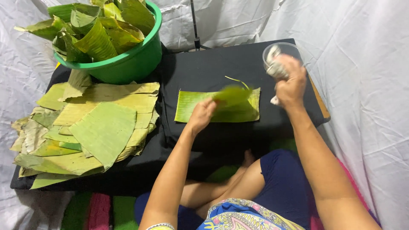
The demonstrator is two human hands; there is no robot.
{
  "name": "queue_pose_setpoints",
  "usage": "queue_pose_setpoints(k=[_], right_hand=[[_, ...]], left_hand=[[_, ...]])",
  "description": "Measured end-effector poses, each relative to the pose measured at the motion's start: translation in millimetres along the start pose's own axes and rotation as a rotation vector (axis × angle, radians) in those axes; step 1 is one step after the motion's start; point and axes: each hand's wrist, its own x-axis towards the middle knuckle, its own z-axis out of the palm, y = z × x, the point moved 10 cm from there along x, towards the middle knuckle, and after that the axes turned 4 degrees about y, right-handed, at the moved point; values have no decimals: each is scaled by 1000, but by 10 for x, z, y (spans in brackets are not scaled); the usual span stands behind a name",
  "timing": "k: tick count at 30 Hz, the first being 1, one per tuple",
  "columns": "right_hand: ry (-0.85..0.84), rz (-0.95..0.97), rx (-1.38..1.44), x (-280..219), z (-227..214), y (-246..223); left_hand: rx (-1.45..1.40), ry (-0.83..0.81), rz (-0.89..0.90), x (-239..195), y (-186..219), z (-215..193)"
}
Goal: Preparing conical containers by wiping, folding, and pinning banana leaves with small wooden sticks.
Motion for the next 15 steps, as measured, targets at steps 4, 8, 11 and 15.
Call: queue_pose_setpoints(k=[4,8,11,15], right_hand=[[119,3,87,249,-314,-644],[43,-217,122,54,74,-1214],[-165,-301,126,-595,1014,-955],[-529,-201,-17,-1209,1760,-915]], left_hand=[[-510,161,-141,159,-119,-6],[52,392,-230,135,-482,-162],[296,458,-149,-26,-260,-258],[527,549,11,-70,-323,-387]])
